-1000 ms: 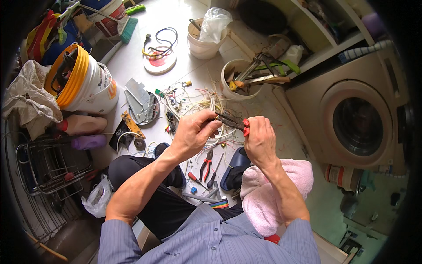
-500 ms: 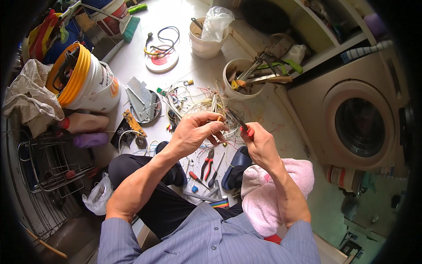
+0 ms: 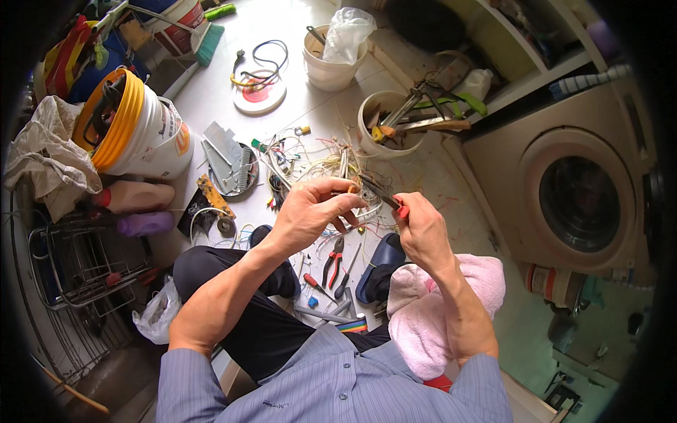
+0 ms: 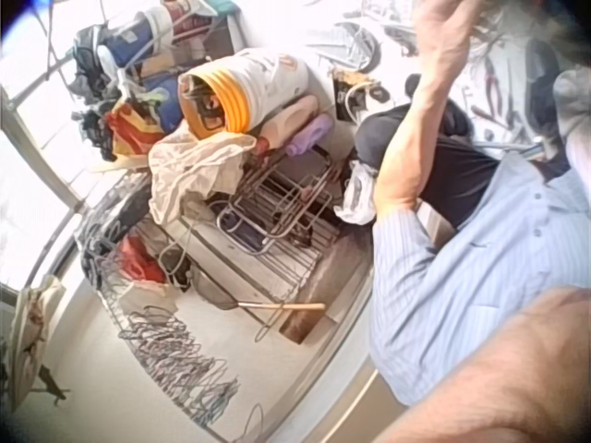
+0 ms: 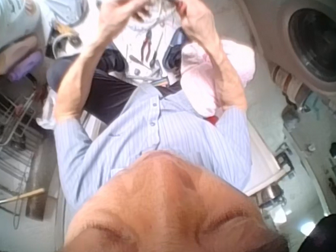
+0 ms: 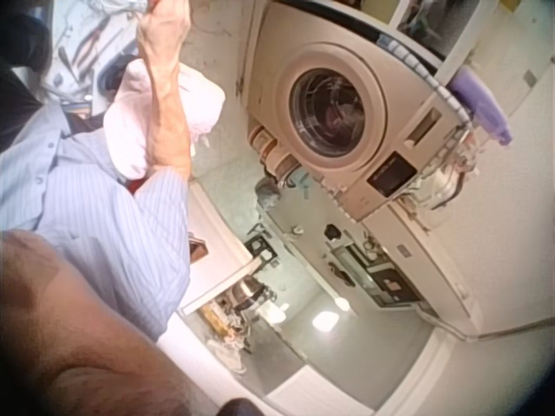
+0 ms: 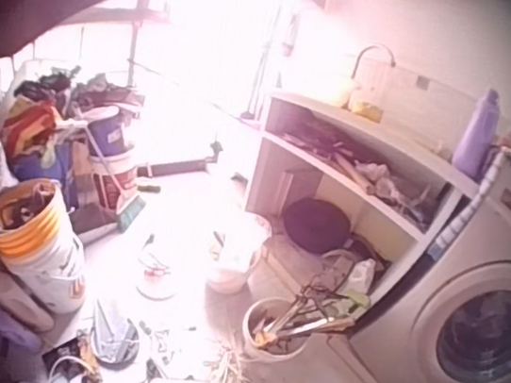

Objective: The person handles a bundle of wires and electronic components on the floor, using pliers to strip and twist the wires.

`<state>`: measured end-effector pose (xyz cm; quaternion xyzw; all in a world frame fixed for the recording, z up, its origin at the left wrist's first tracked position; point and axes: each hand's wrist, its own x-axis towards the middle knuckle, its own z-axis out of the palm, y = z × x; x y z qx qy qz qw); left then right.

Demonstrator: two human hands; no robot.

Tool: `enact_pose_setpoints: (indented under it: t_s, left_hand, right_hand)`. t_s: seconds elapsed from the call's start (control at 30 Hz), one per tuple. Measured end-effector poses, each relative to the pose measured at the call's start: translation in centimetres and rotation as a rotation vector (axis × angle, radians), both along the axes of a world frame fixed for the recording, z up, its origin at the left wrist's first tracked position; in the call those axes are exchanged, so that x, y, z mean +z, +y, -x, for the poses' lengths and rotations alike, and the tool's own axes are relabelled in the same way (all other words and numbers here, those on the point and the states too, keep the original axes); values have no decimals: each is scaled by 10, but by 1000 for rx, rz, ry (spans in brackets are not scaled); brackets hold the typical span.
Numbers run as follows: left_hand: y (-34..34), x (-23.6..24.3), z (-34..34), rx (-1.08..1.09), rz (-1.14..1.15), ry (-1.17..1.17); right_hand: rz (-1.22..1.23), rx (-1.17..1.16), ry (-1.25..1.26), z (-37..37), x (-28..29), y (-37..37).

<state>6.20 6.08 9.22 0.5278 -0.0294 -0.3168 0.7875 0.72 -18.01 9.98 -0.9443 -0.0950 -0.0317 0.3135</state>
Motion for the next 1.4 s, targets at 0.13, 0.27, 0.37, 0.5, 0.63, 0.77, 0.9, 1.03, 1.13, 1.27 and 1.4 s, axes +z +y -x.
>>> enact_pose_setpoints:
  t_s: [0.13,0.27,0.37,0.5,0.63,0.77,0.9,1.03,1.13,1.27,1.4]
  left_hand:
    - [0,-6,0,24,-99,-33]
    - [-1,-6,1,49,-105,-35]
    - [-3,-5,4,47,-126,-40]
    - [-9,-3,9,-21,-229,-129]
    - [-16,-5,16,-25,-441,-450]
    - [-19,-14,23,-45,-441,-491]
    - [-18,-9,22,-62,-338,-215]
    - [-15,-2,21,-29,-340,-233]
    - [-15,-7,21,-43,-423,-328]
    - [-13,-10,19,-79,-577,-483]
    - [-11,-14,19,-52,-565,-444]
  right_hand:
    - [-17,-11,7,-1,0,0]
    - [-175,-138,171,-1,-1,-2]
    - [-432,-233,437,-6,5,-2]
    - [-746,-218,543,-11,20,12]
    - [-729,-184,450,-12,15,26]
    - [-556,-109,308,-12,11,30]
    - [-381,-71,113,-16,18,28]
    - [-266,-89,-15,-19,17,19]
    - [-209,-116,-97,-18,17,15]
    - [-168,-154,-205,-23,22,9]
    - [-130,-258,-243,-26,30,-1]
